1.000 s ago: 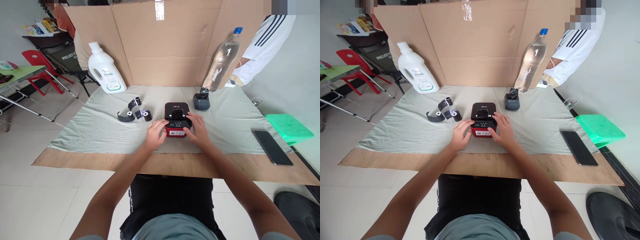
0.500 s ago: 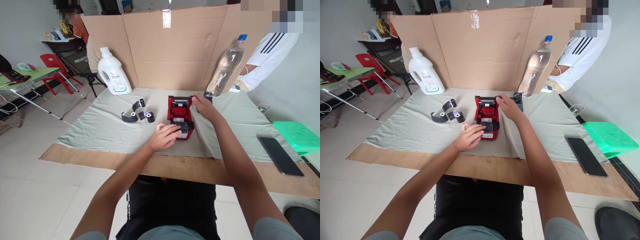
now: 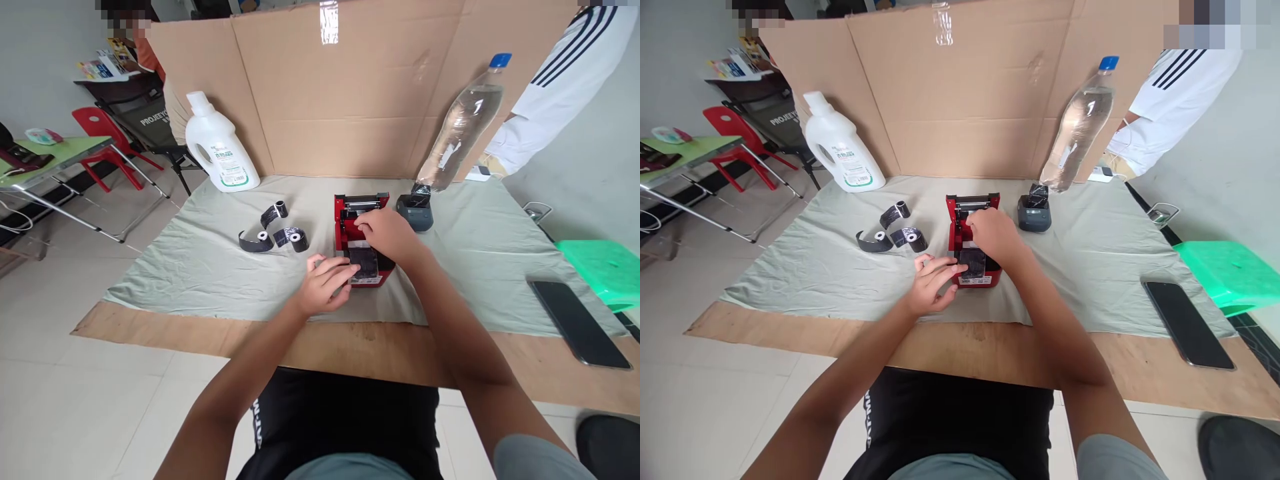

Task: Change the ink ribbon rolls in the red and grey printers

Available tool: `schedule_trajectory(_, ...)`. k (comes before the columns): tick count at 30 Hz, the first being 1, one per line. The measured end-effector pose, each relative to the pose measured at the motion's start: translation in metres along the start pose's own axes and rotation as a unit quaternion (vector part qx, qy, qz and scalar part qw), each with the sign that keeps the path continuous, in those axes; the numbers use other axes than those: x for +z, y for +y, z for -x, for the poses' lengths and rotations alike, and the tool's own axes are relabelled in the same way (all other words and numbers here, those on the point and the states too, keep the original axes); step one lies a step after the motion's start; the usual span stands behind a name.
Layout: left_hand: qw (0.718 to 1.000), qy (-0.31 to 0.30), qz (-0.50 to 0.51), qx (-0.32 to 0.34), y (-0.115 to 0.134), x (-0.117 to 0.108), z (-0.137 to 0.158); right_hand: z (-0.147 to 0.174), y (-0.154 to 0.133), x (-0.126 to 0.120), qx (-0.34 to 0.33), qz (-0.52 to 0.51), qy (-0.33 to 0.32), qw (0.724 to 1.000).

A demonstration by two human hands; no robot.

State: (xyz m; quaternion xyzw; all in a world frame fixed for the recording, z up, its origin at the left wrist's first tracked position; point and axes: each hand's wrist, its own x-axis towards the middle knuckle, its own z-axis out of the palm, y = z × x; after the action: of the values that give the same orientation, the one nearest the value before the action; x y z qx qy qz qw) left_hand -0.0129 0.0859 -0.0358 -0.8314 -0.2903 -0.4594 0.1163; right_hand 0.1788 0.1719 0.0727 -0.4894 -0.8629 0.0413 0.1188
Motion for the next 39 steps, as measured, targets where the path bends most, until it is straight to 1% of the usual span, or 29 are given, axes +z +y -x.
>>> schedule_trajectory(2,1.0,0.003,-0.001,-0.004,0.0,0.0,0.002,-0.002,0.005,0.005,-0.012,0.004,-0.045,0.999)
schedule_trajectory(7,0.999,-0.035,-0.001,-0.034,-0.002,0.003,0.009,-0.012,0.015,0.021,-0.015,0.007,-0.133,0.991)
schedule_trajectory(11,0.999,-0.023,-0.006,-0.034,-0.001,0.002,0.009,-0.019,0.016,0.022,-0.003,-0.006,-0.175,0.985)
schedule_trajectory(14,0.999,-0.009,-0.015,-0.031,0.001,-0.001,0.006,-0.019,0.016,0.021,0.001,-0.008,-0.174,0.985)
schedule_trajectory(16,0.999,0.001,-0.004,-0.039,0.001,-0.004,0.004,-0.017,0.017,0.023,-0.007,-0.015,-0.152,0.988)
schedule_trajectory(18,0.998,0.005,-0.009,-0.063,-0.001,-0.006,0.004,-0.014,0.019,0.025,-0.015,-0.009,-0.129,0.991)
schedule_trajectory(20,0.995,0.009,-0.034,-0.093,-0.004,-0.009,0.005,-0.011,0.021,0.026,-0.019,-0.005,-0.121,0.992)
schedule_trajectory(23,0.991,0.04,-0.049,-0.114,-0.008,-0.011,0.006,-0.01,0.023,0.025,-0.006,-0.033,-0.146,0.989)
schedule_trajectory(25,0.991,0.057,-0.028,-0.116,-0.009,-0.012,0.006,-0.013,0.024,0.023,0.012,-0.05,-0.174,0.983)
schedule_trajectory(27,0.991,0.058,-0.005,-0.119,-0.009,-0.012,0.005,-0.017,0.024,0.02,0.023,-0.053,-0.205,0.977)
schedule_trajectory(31,0.991,0.056,-0.01,-0.12,-0.009,-0.011,0.005,-0.024,0.022,0.014,0.004,-0.03,-0.26,0.965)
schedule_trajectory(33,0.991,0.058,-0.018,-0.119,-0.01,-0.01,0.005,-0.025,0.021,0.014,-0.005,-0.015,-0.271,0.962)
schedule_trajectory(35,0.99,0.048,-0.025,-0.129,-0.01,-0.009,0.005,-0.024,0.021,0.015,-0.003,-0.019,-0.258,0.966)
schedule_trajectory(37,0.988,0.044,-0.027,-0.143,-0.01,-0.01,0.005,-0.021,0.023,0.014,0.002,-0.045,-0.231,0.972)
schedule_trajectory(39,0.987,0.062,-0.019,-0.148,-0.011,-0.011,0.004,-0.015,0.026,0.009,-0.008,-0.082,-0.196,0.977)
